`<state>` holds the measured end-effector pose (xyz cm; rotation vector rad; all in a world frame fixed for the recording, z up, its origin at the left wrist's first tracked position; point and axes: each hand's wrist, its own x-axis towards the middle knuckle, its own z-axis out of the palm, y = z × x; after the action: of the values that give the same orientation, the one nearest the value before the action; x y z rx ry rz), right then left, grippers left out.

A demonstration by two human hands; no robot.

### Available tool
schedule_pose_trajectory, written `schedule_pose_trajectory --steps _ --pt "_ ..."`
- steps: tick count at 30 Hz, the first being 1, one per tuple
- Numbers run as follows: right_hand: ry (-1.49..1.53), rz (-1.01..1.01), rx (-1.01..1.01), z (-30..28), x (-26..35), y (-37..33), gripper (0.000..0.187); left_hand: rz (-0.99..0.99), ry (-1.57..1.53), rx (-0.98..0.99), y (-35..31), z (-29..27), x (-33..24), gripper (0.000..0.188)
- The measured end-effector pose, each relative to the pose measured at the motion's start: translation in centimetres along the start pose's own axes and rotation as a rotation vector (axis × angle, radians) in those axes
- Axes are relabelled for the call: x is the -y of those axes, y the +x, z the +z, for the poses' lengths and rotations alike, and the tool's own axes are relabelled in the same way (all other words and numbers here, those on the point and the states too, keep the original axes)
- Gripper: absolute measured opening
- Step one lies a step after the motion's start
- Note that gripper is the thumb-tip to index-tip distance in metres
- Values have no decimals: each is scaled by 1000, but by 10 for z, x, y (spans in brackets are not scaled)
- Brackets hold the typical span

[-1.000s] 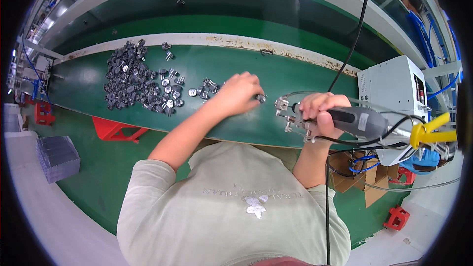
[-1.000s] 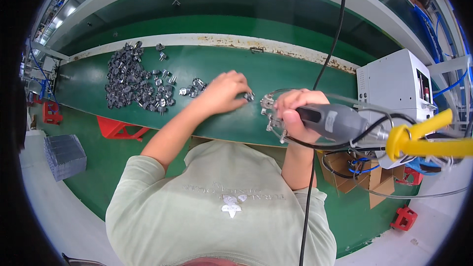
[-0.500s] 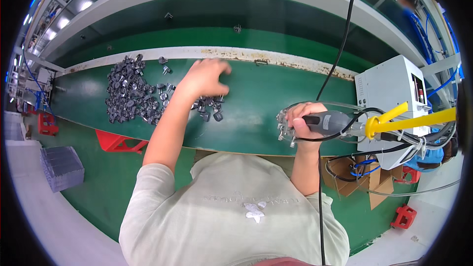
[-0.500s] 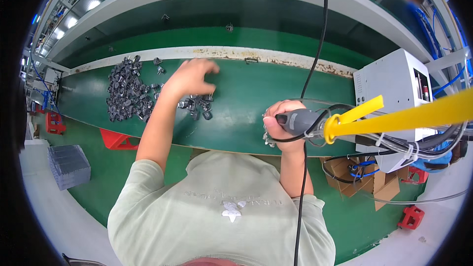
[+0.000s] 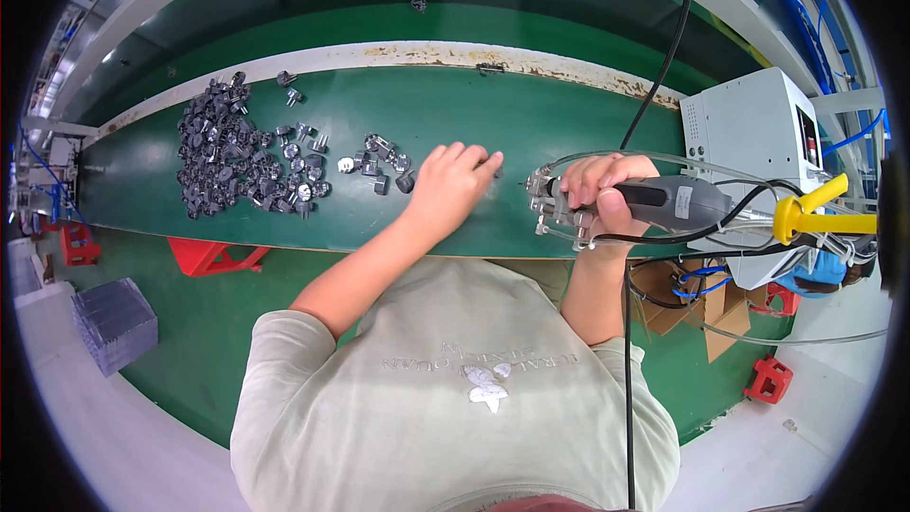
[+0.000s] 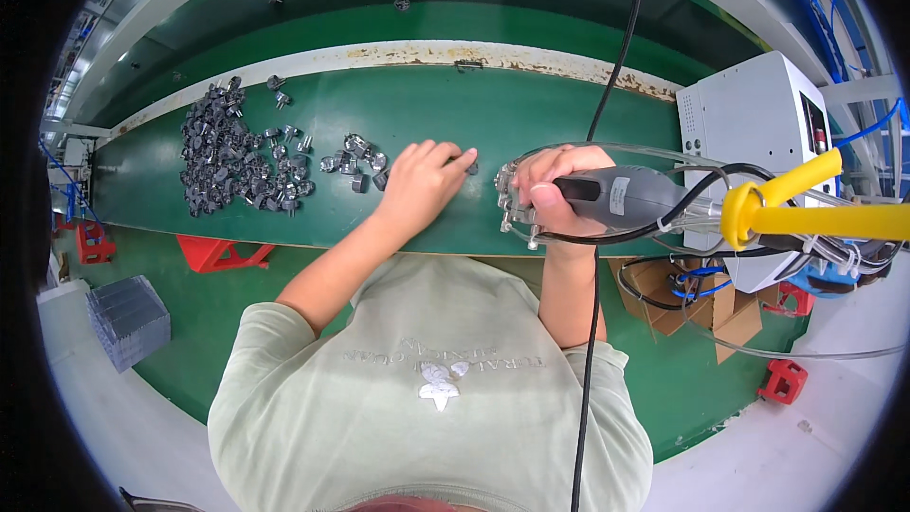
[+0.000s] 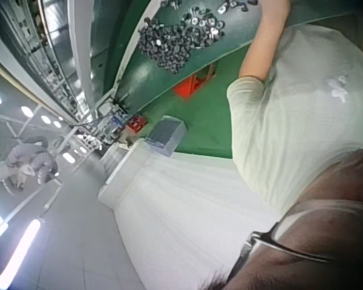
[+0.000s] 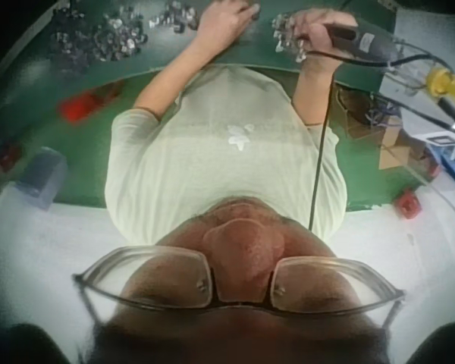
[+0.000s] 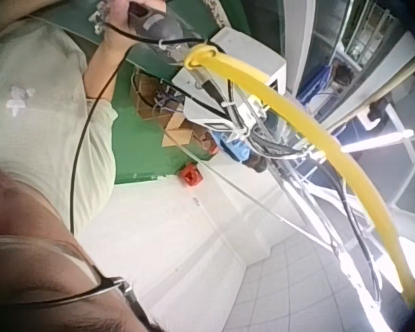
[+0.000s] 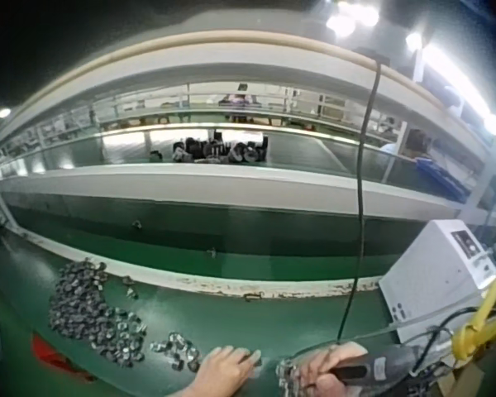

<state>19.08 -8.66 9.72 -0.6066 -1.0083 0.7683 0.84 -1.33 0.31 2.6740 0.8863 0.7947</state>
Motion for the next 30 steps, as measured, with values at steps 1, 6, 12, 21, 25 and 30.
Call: schedule_pose_trajectory --steps 1,6,12,21,25,30 --pt "0 3 -7 0 1 0 23 -4 -16 -29 -2 -2 -9 26" --pt "-5 -11 18 -4 -1 0 22 92 -18 -37 -18 0 -7 24" --pt "-8 23 26 1 -1 -1 23 48 -98 -32 -9 -13 -1 21" --pt "-26 -11 14 -4 1 -3 22 -69 -288 -148 6 -4 -10 25" --pt "-45 -36 3 -2 3 -2 22 -86 -185 -17 15 12 -9 25" --pt "-31 -36 -19 0 8 -4 22 -16 -246 52 18 14 -3 16"
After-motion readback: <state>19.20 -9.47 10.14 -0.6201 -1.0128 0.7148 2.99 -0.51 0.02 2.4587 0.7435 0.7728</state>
